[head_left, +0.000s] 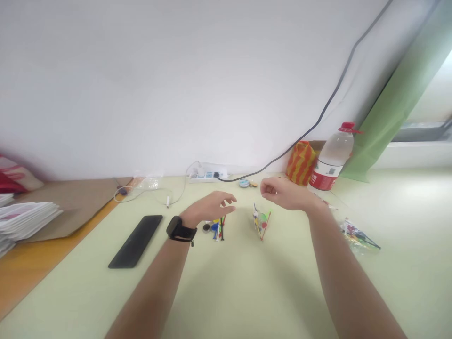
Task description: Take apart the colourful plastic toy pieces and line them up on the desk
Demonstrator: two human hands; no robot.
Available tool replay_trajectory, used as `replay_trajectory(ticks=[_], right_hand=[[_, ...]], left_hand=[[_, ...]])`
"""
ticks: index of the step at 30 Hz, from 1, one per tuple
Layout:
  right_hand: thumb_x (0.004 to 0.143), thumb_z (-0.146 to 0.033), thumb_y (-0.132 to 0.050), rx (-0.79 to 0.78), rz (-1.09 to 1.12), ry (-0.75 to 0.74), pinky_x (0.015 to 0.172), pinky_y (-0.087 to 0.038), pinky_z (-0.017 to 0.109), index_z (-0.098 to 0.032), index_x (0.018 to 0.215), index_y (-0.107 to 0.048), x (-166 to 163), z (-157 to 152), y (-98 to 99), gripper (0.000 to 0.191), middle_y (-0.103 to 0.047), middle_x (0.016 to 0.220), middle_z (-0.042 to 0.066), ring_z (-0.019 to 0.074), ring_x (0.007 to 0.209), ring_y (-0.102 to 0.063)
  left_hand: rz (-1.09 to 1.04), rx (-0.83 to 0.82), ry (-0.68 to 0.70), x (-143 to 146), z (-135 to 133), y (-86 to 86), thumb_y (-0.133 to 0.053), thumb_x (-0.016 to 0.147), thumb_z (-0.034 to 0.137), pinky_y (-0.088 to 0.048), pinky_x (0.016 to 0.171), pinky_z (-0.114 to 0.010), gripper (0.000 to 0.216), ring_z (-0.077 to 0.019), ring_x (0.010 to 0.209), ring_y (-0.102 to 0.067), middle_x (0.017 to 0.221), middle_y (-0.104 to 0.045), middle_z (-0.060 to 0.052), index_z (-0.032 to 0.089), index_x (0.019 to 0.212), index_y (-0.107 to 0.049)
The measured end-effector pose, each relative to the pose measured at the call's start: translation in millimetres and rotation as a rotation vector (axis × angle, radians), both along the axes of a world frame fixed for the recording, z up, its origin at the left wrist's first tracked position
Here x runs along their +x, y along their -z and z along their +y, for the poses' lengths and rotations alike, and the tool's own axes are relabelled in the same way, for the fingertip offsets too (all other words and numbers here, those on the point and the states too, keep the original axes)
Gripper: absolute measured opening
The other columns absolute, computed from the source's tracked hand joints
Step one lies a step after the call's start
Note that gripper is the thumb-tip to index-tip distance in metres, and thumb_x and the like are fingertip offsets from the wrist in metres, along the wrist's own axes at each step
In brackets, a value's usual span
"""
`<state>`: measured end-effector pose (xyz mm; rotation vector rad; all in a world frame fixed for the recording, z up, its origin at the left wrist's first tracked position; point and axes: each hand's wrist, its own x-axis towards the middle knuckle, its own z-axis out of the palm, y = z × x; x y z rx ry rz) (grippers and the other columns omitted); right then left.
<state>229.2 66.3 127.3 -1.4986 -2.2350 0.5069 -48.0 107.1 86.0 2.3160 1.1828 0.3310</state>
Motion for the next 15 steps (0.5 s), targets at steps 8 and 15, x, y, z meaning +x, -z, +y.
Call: replay_trajectory(ticks=[8,15], right_hand=[[0.087,-0.023,-0.056,0.07,0.226,0.004,0.064,-0.047,0.026,-0.023,0.093,-0.062,4,-6,-10.8,0.009,-0.069,0.085,0.001,0.0171,0.076,-0.062],[0.079,-0.017,-0.053,0.161,0.468,0.233,0.058,-0.044,0.025,-0.02,0.08,-0.061,17,15,1.1,0.009,-0.067,0.082,0.003,0.015,0.068,-0.058]], left_hand=[[-0.026,-0.035,0.055,5,0,15.9,-0.061,0.091,0.056,-0.056,0.086,-0.033,0.05,-0.0253,0.107,-0.069,0.129,-0.07,-0.009,0.025,0.129,-0.069],[0.057,0.018,0.057,9,-4,33.5,-0.06,0.091,0.056,-0.053,0.086,-0.034,0.045,-0.0258,0.1,-0.071,0.119,-0.073,-0.011,0.02,0.113,-0.074]])
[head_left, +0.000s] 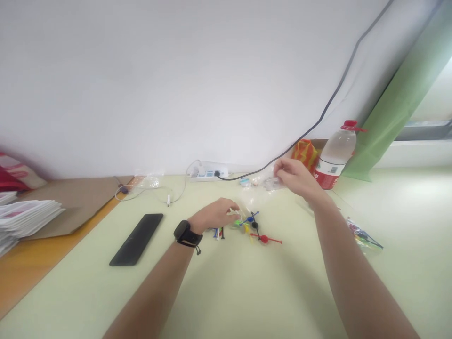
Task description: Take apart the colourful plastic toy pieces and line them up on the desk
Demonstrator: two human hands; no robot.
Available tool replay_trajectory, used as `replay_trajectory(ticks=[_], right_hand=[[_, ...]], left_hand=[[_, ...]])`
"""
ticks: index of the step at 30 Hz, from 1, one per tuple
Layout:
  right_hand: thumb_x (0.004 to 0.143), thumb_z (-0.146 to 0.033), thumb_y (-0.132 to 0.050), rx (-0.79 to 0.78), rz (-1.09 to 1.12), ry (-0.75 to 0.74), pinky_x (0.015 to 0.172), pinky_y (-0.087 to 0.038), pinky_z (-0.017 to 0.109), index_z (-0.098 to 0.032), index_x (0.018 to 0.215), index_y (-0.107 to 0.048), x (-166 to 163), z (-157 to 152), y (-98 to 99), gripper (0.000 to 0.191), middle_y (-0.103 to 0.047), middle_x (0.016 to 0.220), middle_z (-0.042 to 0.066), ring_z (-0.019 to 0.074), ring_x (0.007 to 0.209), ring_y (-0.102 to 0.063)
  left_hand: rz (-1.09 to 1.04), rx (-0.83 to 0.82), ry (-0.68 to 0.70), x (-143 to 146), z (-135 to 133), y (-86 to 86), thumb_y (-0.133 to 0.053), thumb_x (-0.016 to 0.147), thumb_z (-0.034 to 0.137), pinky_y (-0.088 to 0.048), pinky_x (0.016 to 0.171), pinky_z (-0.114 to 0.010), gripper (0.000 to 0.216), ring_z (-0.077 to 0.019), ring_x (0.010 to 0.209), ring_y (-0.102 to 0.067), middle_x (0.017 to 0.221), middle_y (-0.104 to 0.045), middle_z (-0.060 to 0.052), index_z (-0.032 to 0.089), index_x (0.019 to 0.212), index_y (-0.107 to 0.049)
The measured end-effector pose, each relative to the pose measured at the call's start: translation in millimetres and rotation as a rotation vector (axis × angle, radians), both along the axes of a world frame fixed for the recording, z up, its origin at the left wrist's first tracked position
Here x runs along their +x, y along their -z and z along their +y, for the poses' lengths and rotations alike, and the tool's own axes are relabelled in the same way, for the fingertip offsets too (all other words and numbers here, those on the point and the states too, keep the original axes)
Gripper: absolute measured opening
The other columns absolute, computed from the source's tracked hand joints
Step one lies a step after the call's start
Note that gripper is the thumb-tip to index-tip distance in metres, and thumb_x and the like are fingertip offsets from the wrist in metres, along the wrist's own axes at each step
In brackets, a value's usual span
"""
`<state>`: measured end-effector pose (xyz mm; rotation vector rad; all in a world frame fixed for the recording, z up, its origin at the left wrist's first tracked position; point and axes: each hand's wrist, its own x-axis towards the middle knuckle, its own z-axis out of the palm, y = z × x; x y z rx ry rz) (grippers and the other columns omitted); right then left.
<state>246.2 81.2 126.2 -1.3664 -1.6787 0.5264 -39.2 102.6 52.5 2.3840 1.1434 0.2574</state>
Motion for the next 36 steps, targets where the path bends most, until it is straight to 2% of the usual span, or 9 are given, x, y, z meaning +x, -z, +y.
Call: replay_trajectory(ticks=[2,5,8,11,19,22,26,31,36], right_hand=[[0.081,-0.02,-0.054,-0.016,0.169,0.107,0.058,-0.047,0.025,-0.019,0.084,-0.068,6,10,7.6,0.014,-0.07,0.086,0.005,0.0148,0.067,-0.06],[0.087,-0.032,-0.06,-0.024,0.399,0.212,0.065,-0.057,0.027,-0.018,0.108,-0.073,13,21,19.4,0.029,-0.073,0.106,0.01,0.0175,0.079,-0.068],[0.092,-0.045,-0.063,-0.076,0.445,0.114,0.078,-0.063,0.031,-0.022,0.145,-0.057,16,24,28.5,0.059,-0.062,0.142,0.014,0.0217,0.1,-0.072],[0.094,-0.052,-0.062,-0.187,0.336,-0.041,0.086,-0.063,0.034,-0.03,0.16,-0.037,15,21,35.1,0.074,-0.047,0.16,0.012,0.023,0.107,-0.073],[0.097,-0.037,-0.062,-0.23,-0.196,-0.188,0.082,-0.06,0.033,-0.022,0.121,-0.073,0,21,44.4,0.031,-0.074,0.124,0.011,0.0238,0.102,-0.072],[0.093,-0.027,-0.064,-0.218,-0.314,-0.364,0.08,-0.059,0.03,-0.024,0.111,-0.077,-15,20,50.4,0.022,-0.077,0.115,0.007,0.0221,0.098,-0.073],[0.088,-0.025,-0.068,-0.251,-0.327,-0.604,0.08,-0.057,0.031,-0.023,0.111,-0.077,-45,18,66.1,0.025,-0.078,0.109,0.006,0.0213,0.095,-0.072],[0.085,-0.02,-0.065,-0.315,-0.434,-0.671,0.074,-0.053,0.028,-0.025,0.11,-0.078,-66,17,80.7,0.029,-0.078,0.1,0.004,0.02,0.087,-0.071],[0.077,-0.02,-0.069,-0.424,-0.506,-0.651,0.063,-0.047,0.025,-0.022,0.087,-0.08,-55,17,75.3,0.015,-0.078,0.087,0.002,0.0177,0.074,-0.067]], left_hand=[[-0.011,-0.004,-0.006,2,-1,-0.2,-0.06,0.09,0.055,-0.054,0.081,-0.033,0.042,-0.0251,0.097,-0.071,0.115,-0.074,-0.01,0.021,0.11,-0.075],[0.006,-0.013,0.025,6,-2,-3.1,-0.061,0.09,0.053,-0.053,0.078,-0.032,0.039,-0.0242,0.096,-0.071,0.112,-0.075,-0.009,0.023,0.11,-0.075],[0.05,-0.028,0.068,8,-2,-5.3,-0.063,0.087,0.054,-0.052,0.077,-0.032,0.039,-0.0243,0.095,-0.07,0.113,-0.074,-0.008,0.024,0.11,-0.075],[0.061,-0.009,0.086,7,-1,-6.2,-0.066,0.085,0.052,-0.051,0.079,-0.032,0.038,-0.0256,0.101,-0.068,0.113,-0.074,-0.008,0.025,0.109,-0.076],[0.06,-0.029,0.093,8,-1,-4.7,-0.07,0.082,0.049,-0.051,0.077,-0.032,0.035,-0.0244,0.096,-0.068,0.109,-0.073,-0.006,0.026,0.107,-0.076],[0.048,0.015,0.074,7,0,-6.4,-0.07,0.083,0.048,-0.051,0.083,-0.033,0.035,-0.0259,0.102,-0.066,0.111,-0.072,-0.006,0.027,0.109,-0.075],[0.069,0.087,0.021,-3,1,-18.6,-0.074,0.077,0.041,-0.051,0.085,-0.034,0.028,-0.0267,0.103,-0.065,0.108,-0.07,-0.005,0.026,0.102,-0.075],[0.213,-0.09,0.049,-4,-3,-31.0,-0.075,0.074,0.041,-0.047,0.059,-0.03,0.024,-0.0218,0.072,-0.067,0.083,-0.072,-0.003,0.024,0.09,-0.077],[0.226,-0.053,0.032,10,-10,-22.1,-0.078,0.07,0.038,-0.048,0.059,-0.03,0.025,-0.0232,0.073,-0.069,0.077,-0.073,-0.003,0.024,0.09,-0.076]])
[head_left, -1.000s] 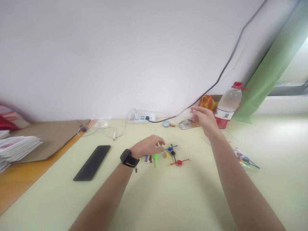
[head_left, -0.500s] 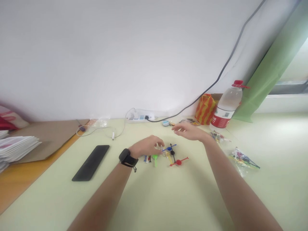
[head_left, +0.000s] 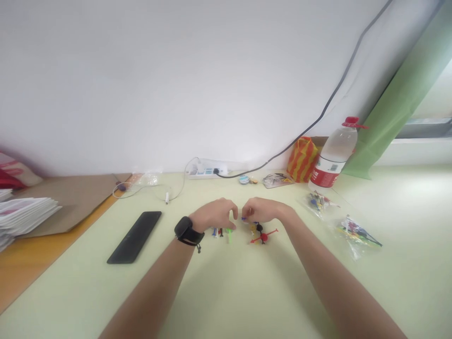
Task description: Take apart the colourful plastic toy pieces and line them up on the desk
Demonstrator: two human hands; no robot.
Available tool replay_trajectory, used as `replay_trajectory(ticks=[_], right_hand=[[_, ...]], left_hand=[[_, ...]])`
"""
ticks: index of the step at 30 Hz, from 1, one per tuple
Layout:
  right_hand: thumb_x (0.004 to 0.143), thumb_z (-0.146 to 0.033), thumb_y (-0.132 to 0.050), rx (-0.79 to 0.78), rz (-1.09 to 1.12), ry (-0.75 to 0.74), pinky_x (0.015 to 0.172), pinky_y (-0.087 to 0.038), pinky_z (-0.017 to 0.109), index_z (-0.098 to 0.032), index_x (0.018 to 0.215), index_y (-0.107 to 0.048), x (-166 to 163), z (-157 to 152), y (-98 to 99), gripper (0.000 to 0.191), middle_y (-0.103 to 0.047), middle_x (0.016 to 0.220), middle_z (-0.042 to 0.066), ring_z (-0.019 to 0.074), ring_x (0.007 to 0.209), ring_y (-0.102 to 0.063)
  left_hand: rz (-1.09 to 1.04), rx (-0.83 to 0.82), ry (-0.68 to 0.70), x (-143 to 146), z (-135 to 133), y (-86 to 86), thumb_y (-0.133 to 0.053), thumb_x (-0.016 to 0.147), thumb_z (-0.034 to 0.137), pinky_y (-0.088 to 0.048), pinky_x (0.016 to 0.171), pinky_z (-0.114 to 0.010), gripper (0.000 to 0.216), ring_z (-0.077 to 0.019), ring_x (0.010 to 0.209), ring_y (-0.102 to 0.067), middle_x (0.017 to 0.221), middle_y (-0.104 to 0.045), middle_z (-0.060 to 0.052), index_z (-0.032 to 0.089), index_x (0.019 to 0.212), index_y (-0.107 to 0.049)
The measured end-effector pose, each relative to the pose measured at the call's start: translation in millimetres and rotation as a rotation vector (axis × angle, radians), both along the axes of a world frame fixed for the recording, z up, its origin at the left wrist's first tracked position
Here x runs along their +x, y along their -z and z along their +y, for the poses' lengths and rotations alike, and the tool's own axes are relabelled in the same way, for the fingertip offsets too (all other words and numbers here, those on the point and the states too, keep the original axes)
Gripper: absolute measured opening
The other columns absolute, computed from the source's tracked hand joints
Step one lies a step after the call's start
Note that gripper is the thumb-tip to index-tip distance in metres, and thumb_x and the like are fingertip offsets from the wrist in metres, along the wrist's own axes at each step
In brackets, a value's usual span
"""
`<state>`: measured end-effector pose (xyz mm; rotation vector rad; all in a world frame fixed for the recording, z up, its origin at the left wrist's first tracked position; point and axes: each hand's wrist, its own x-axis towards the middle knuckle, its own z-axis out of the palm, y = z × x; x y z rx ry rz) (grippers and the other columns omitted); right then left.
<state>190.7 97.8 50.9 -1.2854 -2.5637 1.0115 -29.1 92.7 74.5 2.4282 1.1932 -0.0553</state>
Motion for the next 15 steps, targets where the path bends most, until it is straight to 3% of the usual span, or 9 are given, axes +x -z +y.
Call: replay_trajectory(ticks=[4,7,11,13,15], right_hand=[[0.074,-0.03,-0.073,-0.116,-0.139,0.021,0.059,-0.044,0.025,-0.022,0.084,-0.081,13,-4,-13.8,0.015,-0.077,0.083,0.002,0.0181,0.073,-0.066],[0.076,-0.036,-0.073,-0.148,-0.186,0.004,0.063,-0.046,0.026,-0.022,0.093,-0.081,19,-6,-22.7,0.023,-0.078,0.093,0.004,0.02,0.081,-0.069],[0.083,-0.035,-0.069,0.027,-0.008,0.044,0.074,-0.051,0.029,-0.02,0.102,-0.076,18,-5,-29.6,0.025,-0.077,0.104,0.008,0.0215,0.089,-0.07],[0.088,-0.033,-0.065,0.108,0.109,0.102,0.074,-0.052,0.03,-0.019,0.098,-0.074,13,-6,-30.9,0.02,-0.076,0.098,0.008,0.0212,0.087,-0.069],[0.091,-0.033,-0.062,0.092,0.24,0.137,0.072,-0.052,0.03,-0.018,0.096,-0.071,5,-7,-30.2,0.018,-0.075,0.092,0.007,0.0206,0.084,-0.069]], left_hand=[[0.037,-0.019,0.005,6,-3,7.4,-0.077,0.067,0.03,-0.049,0.06,-0.029,0.022,-0.022,0.071,-0.07,0.078,-0.074,-0.004,0.023,0.088,-0.075],[0.073,-0.068,0.004,8,-4,6.4,-0.073,0.066,0.024,-0.047,0.055,-0.028,0.018,-0.0192,0.063,-0.067,0.078,-0.073,-0.004,0.02,0.084,-0.075],[-0.09,-0.017,-0.017,5,-2,-1.9,-0.067,0.071,0.024,-0.045,0.054,-0.025,0.015,-0.0161,0.061,-0.064,0.08,-0.072,-0.004,0.019,0.084,-0.074],[-0.218,0.064,-0.083,2,0,-6.7,-0.066,0.075,0.026,-0.043,0.054,-0.025,0.015,-0.0152,0.062,-0.062,0.079,-0.07,-0.003,0.019,0.086,-0.073],[-0.337,0.14,-0.138,-1,3,-9.9,-0.065,0.077,0.027,-0.043,0.054,-0.024,0.017,-0.0145,0.062,-0.06,0.076,-0.067,-0.001,0.02,0.091,-0.071]])
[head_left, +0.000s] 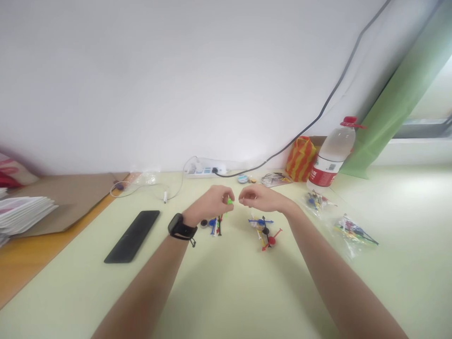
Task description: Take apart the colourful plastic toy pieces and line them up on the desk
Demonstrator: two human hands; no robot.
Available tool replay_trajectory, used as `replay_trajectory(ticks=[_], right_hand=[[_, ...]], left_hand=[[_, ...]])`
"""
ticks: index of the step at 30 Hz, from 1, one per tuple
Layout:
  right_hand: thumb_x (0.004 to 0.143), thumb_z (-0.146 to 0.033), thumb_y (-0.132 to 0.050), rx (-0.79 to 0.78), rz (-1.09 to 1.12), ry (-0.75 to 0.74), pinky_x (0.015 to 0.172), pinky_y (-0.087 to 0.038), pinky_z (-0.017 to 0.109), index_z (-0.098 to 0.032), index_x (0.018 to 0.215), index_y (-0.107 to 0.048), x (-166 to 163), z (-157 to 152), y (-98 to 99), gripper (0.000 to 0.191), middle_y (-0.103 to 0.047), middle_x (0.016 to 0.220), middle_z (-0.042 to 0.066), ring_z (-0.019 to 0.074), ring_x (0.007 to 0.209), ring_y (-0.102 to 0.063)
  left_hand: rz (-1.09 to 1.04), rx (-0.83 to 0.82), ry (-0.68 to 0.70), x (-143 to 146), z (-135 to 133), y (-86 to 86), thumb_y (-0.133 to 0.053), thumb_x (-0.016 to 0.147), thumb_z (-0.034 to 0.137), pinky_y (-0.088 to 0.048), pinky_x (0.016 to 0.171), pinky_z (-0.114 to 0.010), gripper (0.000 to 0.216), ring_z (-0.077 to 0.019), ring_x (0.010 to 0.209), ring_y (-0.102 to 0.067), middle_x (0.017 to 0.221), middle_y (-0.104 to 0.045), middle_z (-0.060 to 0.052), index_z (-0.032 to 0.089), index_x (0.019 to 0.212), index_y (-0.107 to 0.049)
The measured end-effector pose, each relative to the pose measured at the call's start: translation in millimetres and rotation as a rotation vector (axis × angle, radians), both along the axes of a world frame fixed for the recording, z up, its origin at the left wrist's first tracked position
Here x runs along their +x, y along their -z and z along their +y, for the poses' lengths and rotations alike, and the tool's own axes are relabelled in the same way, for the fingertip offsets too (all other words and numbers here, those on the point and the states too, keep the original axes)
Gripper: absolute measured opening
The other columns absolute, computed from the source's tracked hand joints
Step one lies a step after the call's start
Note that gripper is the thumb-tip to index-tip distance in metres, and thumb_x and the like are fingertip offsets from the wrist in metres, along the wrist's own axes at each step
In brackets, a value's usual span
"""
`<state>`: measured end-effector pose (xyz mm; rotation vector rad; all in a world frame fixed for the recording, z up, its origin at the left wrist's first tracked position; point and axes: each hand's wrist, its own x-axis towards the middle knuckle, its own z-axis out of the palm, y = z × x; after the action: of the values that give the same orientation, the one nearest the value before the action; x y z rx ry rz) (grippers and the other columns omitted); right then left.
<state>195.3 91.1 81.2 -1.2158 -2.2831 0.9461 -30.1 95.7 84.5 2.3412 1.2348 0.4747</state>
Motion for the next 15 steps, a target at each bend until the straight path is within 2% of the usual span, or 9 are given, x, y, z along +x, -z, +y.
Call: replay_trajectory(ticks=[3,5,8,11,13,15], right_hand=[[0.095,-0.035,-0.06,-0.114,0.239,0.026,0.071,-0.053,0.029,-0.02,0.114,-0.064,-15,-3,4.4,0.024,-0.073,0.09,0.006,0.0189,0.081,-0.07],[0.097,-0.036,-0.059,-0.126,0.348,0.093,0.071,-0.053,0.029,-0.021,0.122,-0.058,-25,-4,8.3,0.03,-0.071,0.086,0.003,0.0176,0.078,-0.069],[0.097,-0.036,-0.058,-0.081,0.409,0.174,0.068,-0.051,0.029,-0.019,0.112,-0.06,-36,-4,12.2,0.023,-0.066,0.077,0.001,0.0167,0.073,-0.066],[0.093,-0.034,-0.06,-0.119,0.502,0.18,0.069,-0.051,0.03,-0.018,0.1,-0.062,-38,-3,13.4,0.017,-0.064,0.075,0.001,0.0166,0.073,-0.063],[0.089,-0.028,-0.06,-0.183,0.607,0.18,0.074,-0.053,0.031,-0.019,0.102,-0.062,-36,-1,13.4,0.017,-0.065,0.078,0.001,0.0163,0.075,-0.063],[0.084,-0.023,-0.059,-0.25,0.692,0.177,0.078,-0.053,0.033,-0.02,0.11,-0.062,-33,-1,13.3,0.027,-0.066,0.081,0.0,0.016,0.075,-0.063]], left_hand=[[-0.148,0.106,-0.024,1,4,0.2,-0.063,0.078,0.023,-0.046,0.059,-0.024,0.03,-0.0142,0.067,-0.061,0.076,-0.064,0.002,0.022,0.107,-0.068],[-0.218,0.195,-0.046,4,6,2.5,-0.065,0.076,0.021,-0.049,0.064,-0.025,0.045,-0.0148,0.071,-0.062,0.079,-0.064,0.002,0.023,0.121,-0.064],[-0.28,0.298,-0.063,8,5,2.6,-0.068,0.073,0.018,-0.054,0.071,-0.027,0.06,-0.0158,0.078,-0.063,0.088,-0.065,0.0,0.023,0.133,-0.059],[-0.333,0.231,0.034,8,1,-5.8,-0.073,0.074,0.021,-0.058,0.081,-0.03,0.061,-0.0176,0.09,-0.068,0.106,-0.069,-0.004,0.023,0.133,-0.06],[-0.376,0.155,0.093,6,-2,-13.0,-0.072,0.08,0.026,-0.06,0.086,-0.032,0.053,-0.0189,0.095,-0.07,0.117,-0.07,-0.007,0.023,0.131,-0.062],[-0.389,0.116,0.105,4,-4,-18.0,-0.067,0.087,0.03,-0.061,0.085,-0.033,0.043,-0.0183,0.093,-0.071,0.123,-0.071,-0.008,0.022,0.129,-0.065]])
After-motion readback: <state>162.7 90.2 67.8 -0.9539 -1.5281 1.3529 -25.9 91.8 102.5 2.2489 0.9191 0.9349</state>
